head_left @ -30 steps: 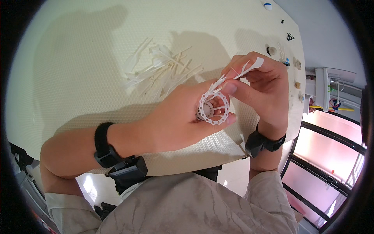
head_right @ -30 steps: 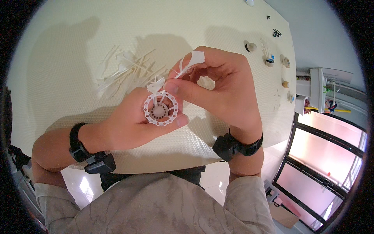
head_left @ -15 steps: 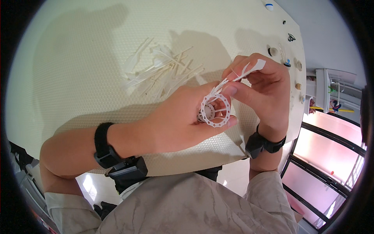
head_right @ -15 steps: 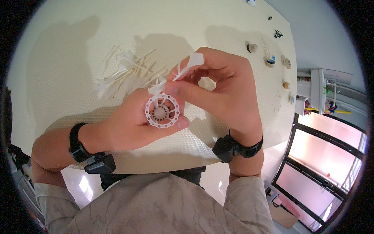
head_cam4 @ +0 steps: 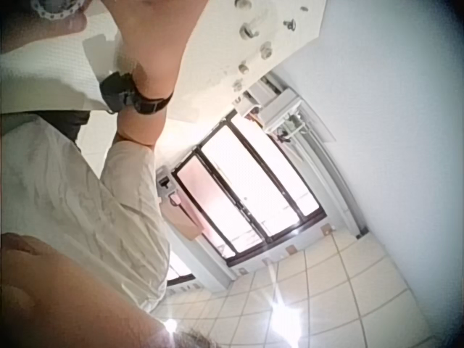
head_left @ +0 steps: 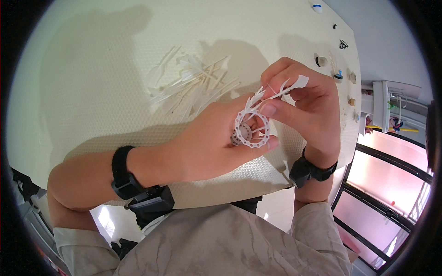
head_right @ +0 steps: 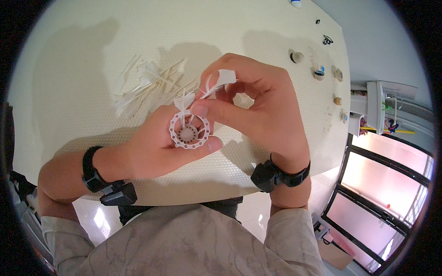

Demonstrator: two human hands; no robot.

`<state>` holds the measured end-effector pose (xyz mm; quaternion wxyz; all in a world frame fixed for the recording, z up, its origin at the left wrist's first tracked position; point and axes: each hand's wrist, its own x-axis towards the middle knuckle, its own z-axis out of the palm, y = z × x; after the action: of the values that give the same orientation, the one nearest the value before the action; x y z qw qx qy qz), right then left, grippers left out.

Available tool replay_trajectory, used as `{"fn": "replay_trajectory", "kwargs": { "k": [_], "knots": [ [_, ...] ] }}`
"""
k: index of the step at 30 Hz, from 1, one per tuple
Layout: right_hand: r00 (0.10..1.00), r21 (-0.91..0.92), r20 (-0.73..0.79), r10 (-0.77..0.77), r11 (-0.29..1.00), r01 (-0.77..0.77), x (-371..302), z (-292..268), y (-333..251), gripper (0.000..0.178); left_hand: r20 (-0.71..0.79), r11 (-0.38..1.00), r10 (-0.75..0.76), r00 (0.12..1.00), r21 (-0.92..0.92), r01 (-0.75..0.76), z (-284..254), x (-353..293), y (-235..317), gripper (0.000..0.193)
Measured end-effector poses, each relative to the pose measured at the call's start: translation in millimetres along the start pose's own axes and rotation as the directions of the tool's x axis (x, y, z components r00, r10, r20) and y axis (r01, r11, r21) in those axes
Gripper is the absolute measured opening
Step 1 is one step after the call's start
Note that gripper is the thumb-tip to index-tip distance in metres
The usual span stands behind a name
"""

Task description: The recorder is assembling badminton shuttlecocks by inserting feathers into a plastic base frame and attaching the cork tip.

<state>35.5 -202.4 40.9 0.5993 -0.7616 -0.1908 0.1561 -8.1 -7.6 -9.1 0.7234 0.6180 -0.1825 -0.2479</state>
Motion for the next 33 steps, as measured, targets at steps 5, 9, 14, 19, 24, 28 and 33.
{"fn": "replay_trajectory", "kwargs": {
  "k": [5,9,14,19,24,28,33],
  "knots": [
    [0.995,0.058,-0.062,-0.073,0.995,0.077,1,2,3,0.022,-0.002,1.0,0.013,1.0,0.002,-0.013,1,-1,-2,0.02],
    [0.984,0.228,-0.047,-0.172,0.957,0.179,1,-10,13,0.023,-0.009,0.999,0.033,0.999,-0.003,-0.033,3,0,-6,0.021],
    [0.996,0.323,-0.033,-0.084,0.942,0.09,-1,-9,11,0.02,0.042,1.0,0.007,0.999,0.024,-0.008,0,-1,-4,0.021],
    [0.998,0.339,0.03,-0.057,0.94,0.043,0,-13,13,0.019,0.038,0.999,0.018,0.999,-0.038,-0.016,1,-2,-4,0.02],
    [0.992,0.16,-0.006,-0.122,0.98,0.122,-2,-13,10,0.016,0.074,0.995,-0.032,0.997,-0.093,0.039,-1,-2,2,0.023],
    [0.994,0.142,-0.02,-0.106,0.984,0.108,-3,-12,6,0.014,0.04,0.993,-0.012,0.999,-0.113,0.017,1,-3,-3,0.024],
    [0.993,0.147,0.026,-0.115,0.983,0.11,-1,-12,11,0.014,0.118,0.993,-0.038,0.992,-0.102,0.05,-2,-1,-2,0.021]
  ]
}}
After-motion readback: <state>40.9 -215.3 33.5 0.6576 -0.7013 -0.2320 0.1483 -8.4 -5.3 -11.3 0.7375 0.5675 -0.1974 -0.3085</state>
